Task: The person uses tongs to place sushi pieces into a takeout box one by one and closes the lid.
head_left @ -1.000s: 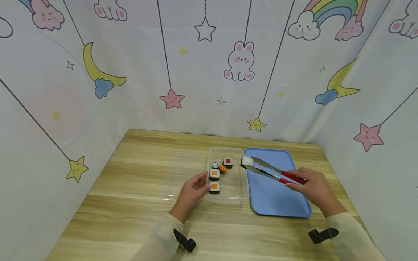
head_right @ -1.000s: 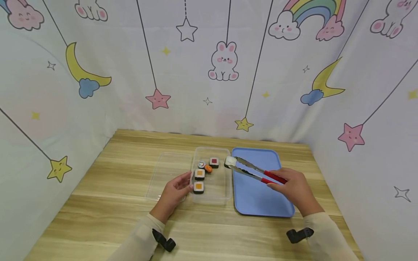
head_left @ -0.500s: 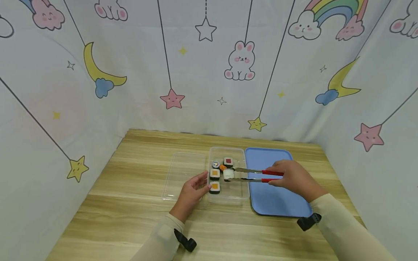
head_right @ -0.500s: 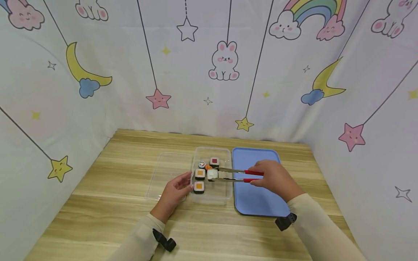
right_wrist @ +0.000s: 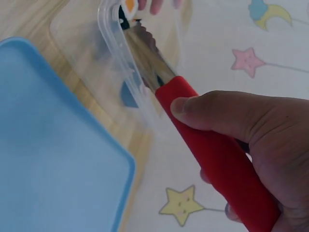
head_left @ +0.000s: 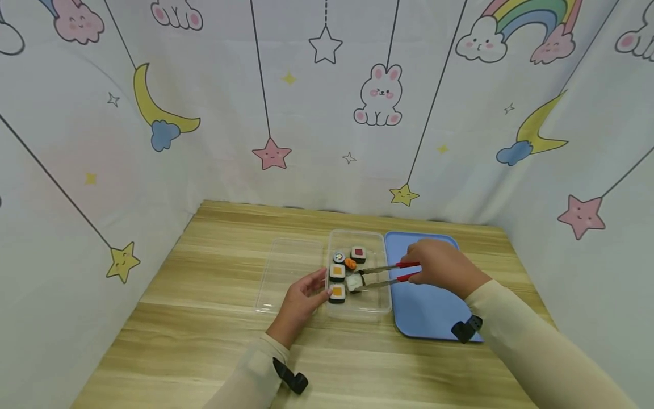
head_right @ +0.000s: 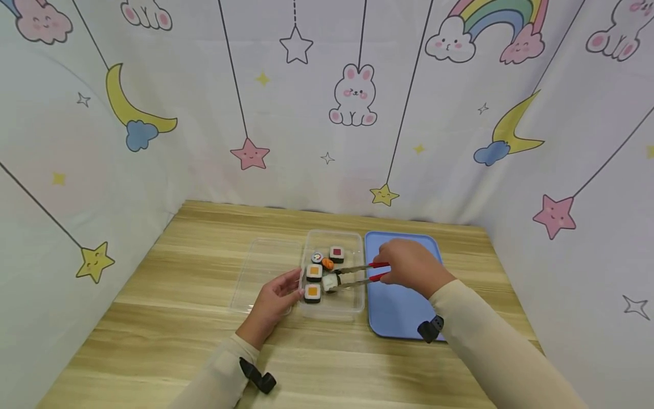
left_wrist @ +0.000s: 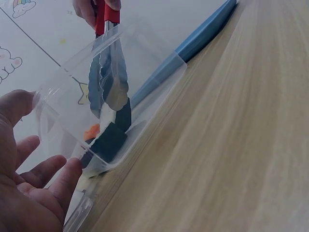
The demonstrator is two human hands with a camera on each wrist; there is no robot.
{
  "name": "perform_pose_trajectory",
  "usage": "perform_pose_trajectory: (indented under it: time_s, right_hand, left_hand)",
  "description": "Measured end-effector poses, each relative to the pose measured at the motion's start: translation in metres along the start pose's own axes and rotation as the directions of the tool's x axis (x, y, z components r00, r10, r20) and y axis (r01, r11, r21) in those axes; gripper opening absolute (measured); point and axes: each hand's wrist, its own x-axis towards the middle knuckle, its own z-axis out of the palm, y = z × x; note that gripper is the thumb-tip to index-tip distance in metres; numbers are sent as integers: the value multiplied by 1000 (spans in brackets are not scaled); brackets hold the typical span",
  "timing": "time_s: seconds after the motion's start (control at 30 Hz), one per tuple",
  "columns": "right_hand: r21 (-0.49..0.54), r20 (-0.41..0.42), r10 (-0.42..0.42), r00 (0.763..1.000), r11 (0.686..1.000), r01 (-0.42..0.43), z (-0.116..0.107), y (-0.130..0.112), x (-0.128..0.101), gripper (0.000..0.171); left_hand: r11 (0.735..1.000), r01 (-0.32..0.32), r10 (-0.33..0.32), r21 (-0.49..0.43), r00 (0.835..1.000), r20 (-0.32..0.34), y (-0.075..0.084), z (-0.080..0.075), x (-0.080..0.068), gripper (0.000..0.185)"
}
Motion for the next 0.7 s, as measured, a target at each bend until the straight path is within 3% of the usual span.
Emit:
perform_pose_trajectory:
  time_s: [0.13, 0.23, 0.37, 0.47, 0.57, 0.7]
  right_hand:
    - [-56, 25, 12, 1000, 998, -11, -3, -4, 8, 25]
    - [-45, 28, 16, 999, 999, -15, -5, -3, 9, 28]
    - [65, -4, 29, 1000, 997, -29, -7, 5, -1, 32]
    - [177, -48, 133, 990, 977, -123, -6, 17, -18, 42]
    - [286, -105, 306, 946, 921, -266, 0, 32, -40, 54]
    - [437, -176, 525, 832, 799, -412, 19, 55, -70, 62]
  left_hand:
    - [1000, 3, -3, -9, 1000, 1, 1, 0, 0, 56]
    - [1000, 3, -3, -13, 1000, 0, 1, 1, 0, 56]
    - [1000, 1, -1, -3, 1000, -3, 1, 1, 1, 55]
    - [1000, 5, -5, 1, 1000, 1, 1, 1, 1, 55]
    - [1000, 7, -7, 0, 1000, 7, 1, 1, 1, 55]
    - [1000, 2, -2, 1, 1000, -4, 2, 1, 0, 56]
